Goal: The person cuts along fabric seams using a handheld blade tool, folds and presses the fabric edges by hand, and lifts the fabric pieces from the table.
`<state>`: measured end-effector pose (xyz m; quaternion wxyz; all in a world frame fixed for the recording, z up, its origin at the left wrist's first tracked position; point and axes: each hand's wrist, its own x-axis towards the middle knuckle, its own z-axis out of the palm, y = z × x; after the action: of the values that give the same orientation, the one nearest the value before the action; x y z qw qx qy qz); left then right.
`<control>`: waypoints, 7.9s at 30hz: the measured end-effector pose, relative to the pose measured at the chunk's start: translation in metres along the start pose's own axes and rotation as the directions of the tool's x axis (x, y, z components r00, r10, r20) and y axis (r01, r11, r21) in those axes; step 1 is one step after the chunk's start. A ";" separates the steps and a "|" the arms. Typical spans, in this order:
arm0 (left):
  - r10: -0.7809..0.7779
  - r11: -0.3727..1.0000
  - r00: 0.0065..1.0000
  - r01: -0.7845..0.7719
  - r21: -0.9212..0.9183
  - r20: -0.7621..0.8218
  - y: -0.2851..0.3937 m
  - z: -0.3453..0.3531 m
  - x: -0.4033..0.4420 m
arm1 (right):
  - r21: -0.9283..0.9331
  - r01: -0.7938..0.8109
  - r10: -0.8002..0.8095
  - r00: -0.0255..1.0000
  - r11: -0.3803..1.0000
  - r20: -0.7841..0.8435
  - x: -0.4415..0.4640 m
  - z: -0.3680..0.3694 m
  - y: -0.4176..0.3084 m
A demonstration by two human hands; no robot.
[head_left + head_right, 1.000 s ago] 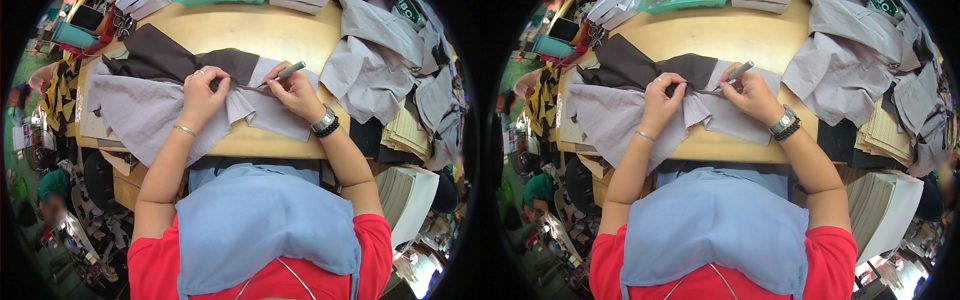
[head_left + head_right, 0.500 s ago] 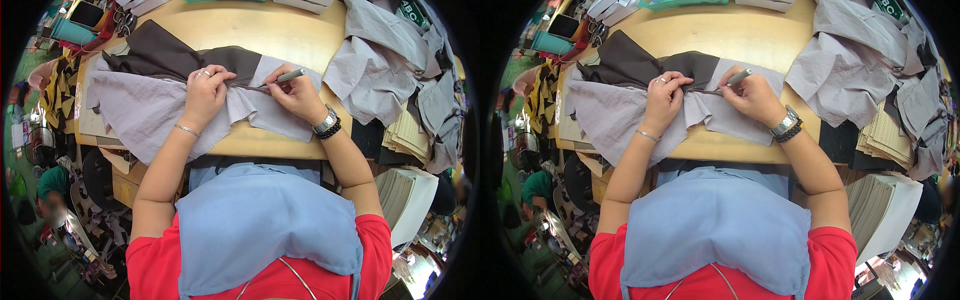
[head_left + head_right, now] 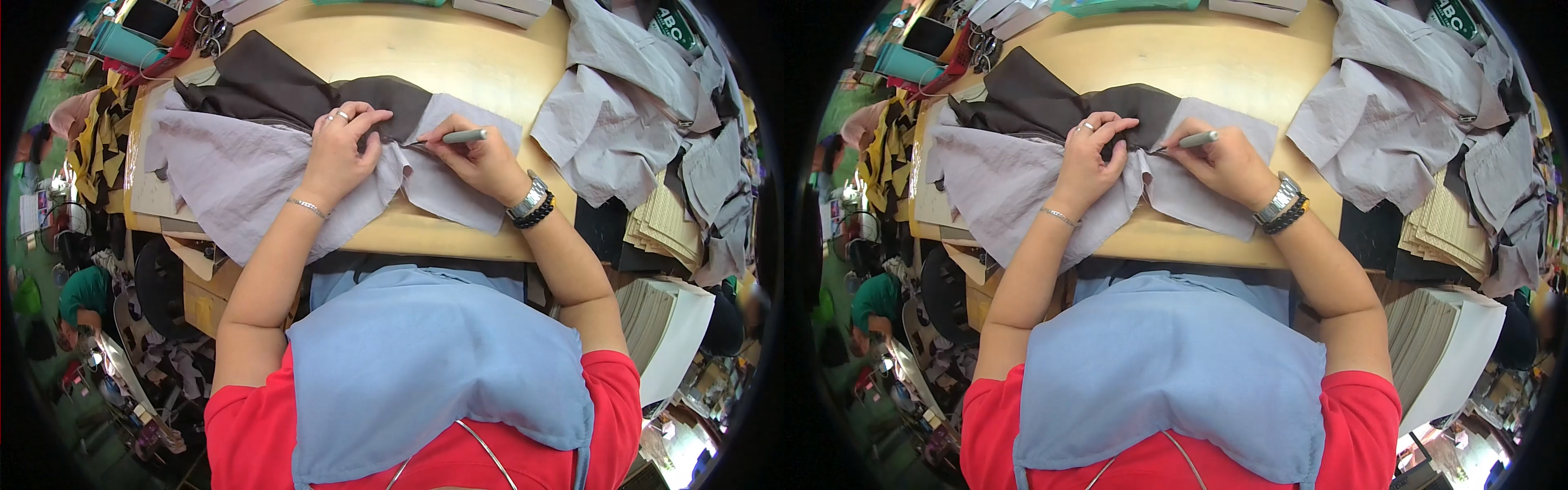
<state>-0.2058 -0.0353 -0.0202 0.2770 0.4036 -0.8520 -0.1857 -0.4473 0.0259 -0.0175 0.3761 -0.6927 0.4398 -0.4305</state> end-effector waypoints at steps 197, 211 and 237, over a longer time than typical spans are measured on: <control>0.112 0.984 0.994 -0.109 0.141 -0.016 0.070 0.031 -0.033 | -0.292 0.246 -0.255 0.967 0.924 0.008 -0.048 -0.020 -0.008; 0.047 0.997 0.999 -0.046 0.054 -0.021 0.068 0.028 -0.030 | -0.222 0.175 -0.199 0.976 0.959 -0.090 -0.038 -0.019 -0.001; 0.259 0.942 0.966 -0.252 0.220 -0.005 0.077 0.033 -0.042 | -0.166 0.066 -0.073 0.997 0.984 -0.035 -0.041 -0.020 -0.020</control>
<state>-0.2492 0.0470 -0.0176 0.2671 0.3209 -0.9075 -0.0470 -0.4702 0.0676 -0.0035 0.2934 -0.7272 0.4571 -0.4197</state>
